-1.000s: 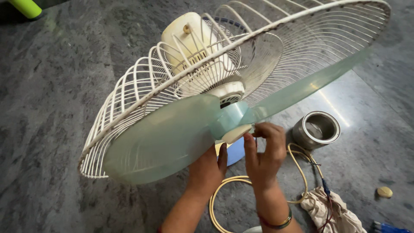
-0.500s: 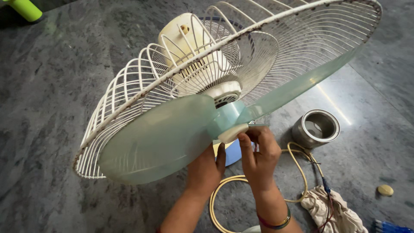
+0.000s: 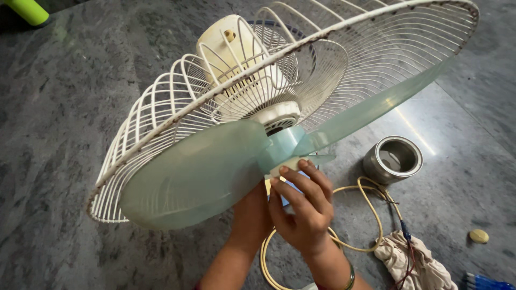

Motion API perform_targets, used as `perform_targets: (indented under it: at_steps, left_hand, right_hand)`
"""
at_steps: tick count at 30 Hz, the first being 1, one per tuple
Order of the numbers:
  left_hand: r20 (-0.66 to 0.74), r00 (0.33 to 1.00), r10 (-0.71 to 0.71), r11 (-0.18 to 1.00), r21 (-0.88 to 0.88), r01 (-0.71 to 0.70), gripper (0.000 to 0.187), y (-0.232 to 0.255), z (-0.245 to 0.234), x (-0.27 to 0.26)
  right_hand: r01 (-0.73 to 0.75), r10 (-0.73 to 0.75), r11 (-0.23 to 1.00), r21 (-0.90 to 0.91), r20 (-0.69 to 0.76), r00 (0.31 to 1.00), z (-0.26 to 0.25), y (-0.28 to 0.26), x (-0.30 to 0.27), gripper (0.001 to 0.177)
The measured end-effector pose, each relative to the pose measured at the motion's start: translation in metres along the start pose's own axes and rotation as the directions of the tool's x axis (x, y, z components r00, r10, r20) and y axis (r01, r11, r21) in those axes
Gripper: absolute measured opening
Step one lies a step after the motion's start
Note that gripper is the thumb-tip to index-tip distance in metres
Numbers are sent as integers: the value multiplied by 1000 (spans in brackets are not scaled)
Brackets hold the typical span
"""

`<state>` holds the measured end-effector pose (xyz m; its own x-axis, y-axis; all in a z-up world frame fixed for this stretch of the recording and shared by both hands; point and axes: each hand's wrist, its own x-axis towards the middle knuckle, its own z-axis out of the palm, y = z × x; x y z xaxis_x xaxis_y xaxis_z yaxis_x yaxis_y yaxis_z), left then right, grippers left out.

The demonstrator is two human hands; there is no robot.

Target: The person assembles a table fan by attaching the front grill and securing the fan blades with a nut. They then attach the rear grill to the motor housing.

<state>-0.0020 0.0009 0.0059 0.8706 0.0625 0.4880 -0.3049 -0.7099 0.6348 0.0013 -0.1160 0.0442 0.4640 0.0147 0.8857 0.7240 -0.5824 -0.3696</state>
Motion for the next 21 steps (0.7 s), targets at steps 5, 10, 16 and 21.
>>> perform_targets:
  at_steps: [5,10,16,21]
  left_hand:
    - [106,982,-158,983,112,146,44,1,0,3]
    - [58,996,-61,996,74,57,47,6,-4,5]
    - [65,998,-21,995,100,14,47,-4,-2,1]
    - [64,998,-8,976,216,-6,49,-23,9,-9]
  right_hand:
    - [-223,245,943,249,-58,968,-1,12,-5,36]
    - [-249,251,968,35,-63,966,19,20,-10,29]
    - [-255,269,957,140,-101,958,18,35,-18,25]
    - [-464,461,886,-3,117,879,-16,90,-13,13]
